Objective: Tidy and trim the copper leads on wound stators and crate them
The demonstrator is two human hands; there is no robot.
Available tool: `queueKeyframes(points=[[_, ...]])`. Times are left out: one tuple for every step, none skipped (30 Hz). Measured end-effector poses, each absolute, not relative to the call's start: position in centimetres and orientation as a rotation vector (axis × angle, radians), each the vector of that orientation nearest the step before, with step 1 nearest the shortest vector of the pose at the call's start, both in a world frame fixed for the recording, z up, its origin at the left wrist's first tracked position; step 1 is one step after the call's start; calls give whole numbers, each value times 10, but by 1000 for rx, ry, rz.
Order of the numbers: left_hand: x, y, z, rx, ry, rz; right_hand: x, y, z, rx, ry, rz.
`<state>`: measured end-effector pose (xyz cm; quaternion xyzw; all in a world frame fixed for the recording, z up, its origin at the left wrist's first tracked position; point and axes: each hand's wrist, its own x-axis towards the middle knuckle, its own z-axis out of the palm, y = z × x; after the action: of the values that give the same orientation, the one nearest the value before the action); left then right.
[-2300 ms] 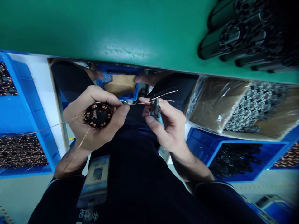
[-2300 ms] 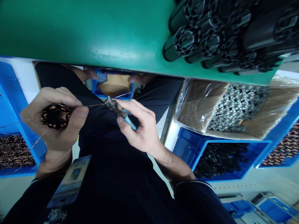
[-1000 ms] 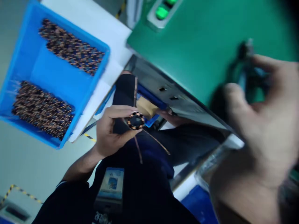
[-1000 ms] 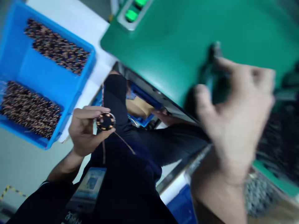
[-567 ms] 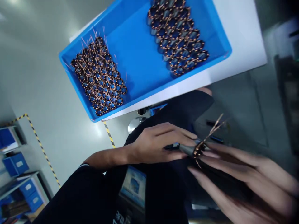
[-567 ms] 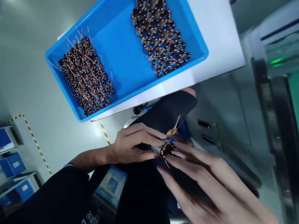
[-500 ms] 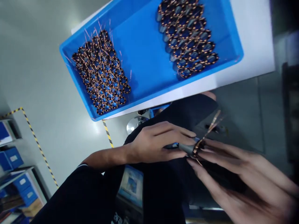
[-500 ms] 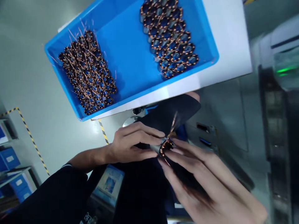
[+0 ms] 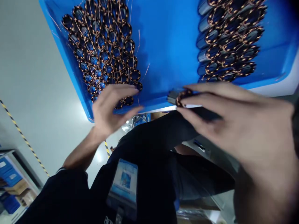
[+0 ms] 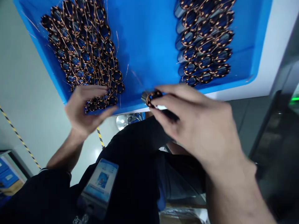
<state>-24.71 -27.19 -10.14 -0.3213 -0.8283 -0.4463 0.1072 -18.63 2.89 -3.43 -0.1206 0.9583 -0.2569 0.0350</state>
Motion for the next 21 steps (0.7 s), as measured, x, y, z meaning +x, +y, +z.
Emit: queueKeyframes(points=[[-255, -287, -104, -883, -2477, -1254, -204, 37, -47, -582, 2911, -716], [-260, -302, -106, -813, -2504, -1180, -220, 43, -61, -742, 2843, -717], [-263, -315, -108, -754, -2543, -1098, -233, 48, -75, -793, 2789, -711], [-264, -327, -109, -693, -2582, -1016, -245, 50, -88, -825, 2717, -727], [-263, -336, -111, -632, -2607, -953, -254, 50, -100, -824, 2638, -751], [-261, -343, -112, -578, -2644, -915, -261, 48, -110, -807, 2560, -767], [-257, -349, -113, -518, -2679, -897, -266, 44, -118, -796, 2485, -782], [-253, -353, -114, -464, -2708, -900, -270, 38, -124, -789, 2423, -790], [-250, -356, -116, -430, -2736, -914, -273, 31, -127, -792, 2375, -792], [-247, -358, -119, -397, -2738, -938, -275, 24, -129, -791, 2343, -798], [-245, -359, -123, -370, -2738, -961, -275, 16, -130, -771, 2322, -812], [-244, -361, -127, -368, -2722, -981, -275, 9, -130, -726, 2307, -849], [-245, -363, -132, -382, -2695, -999, -274, 3, -130, -649, 2291, -913], [-245, -365, -137, -398, -2680, -1013, -272, -3, -128, -535, 2270, -1009], [-247, -366, -140, -410, -2666, -1025, -269, -6, -127, -410, 2237, -1117], [-248, -367, -143, -424, -2662, -1040, -267, -7, -125, -301, 2194, -1217], [-250, -368, -144, -417, -2661, -1057, -264, -7, -124, -210, 2147, -1297], [-250, -368, -144, -391, -2655, -1071, -262, -4, -122, -127, 2108, -1355], [-251, -367, -143, -352, -2660, -1083, -260, -1, -120, -52, 2093, -1390], [-251, -366, -141, -322, -2666, -1091, -259, 2, -119, 18, 2104, -1414], [-250, -364, -140, -294, -2670, -1093, -258, 5, -119, 119, 2117, -1439]])
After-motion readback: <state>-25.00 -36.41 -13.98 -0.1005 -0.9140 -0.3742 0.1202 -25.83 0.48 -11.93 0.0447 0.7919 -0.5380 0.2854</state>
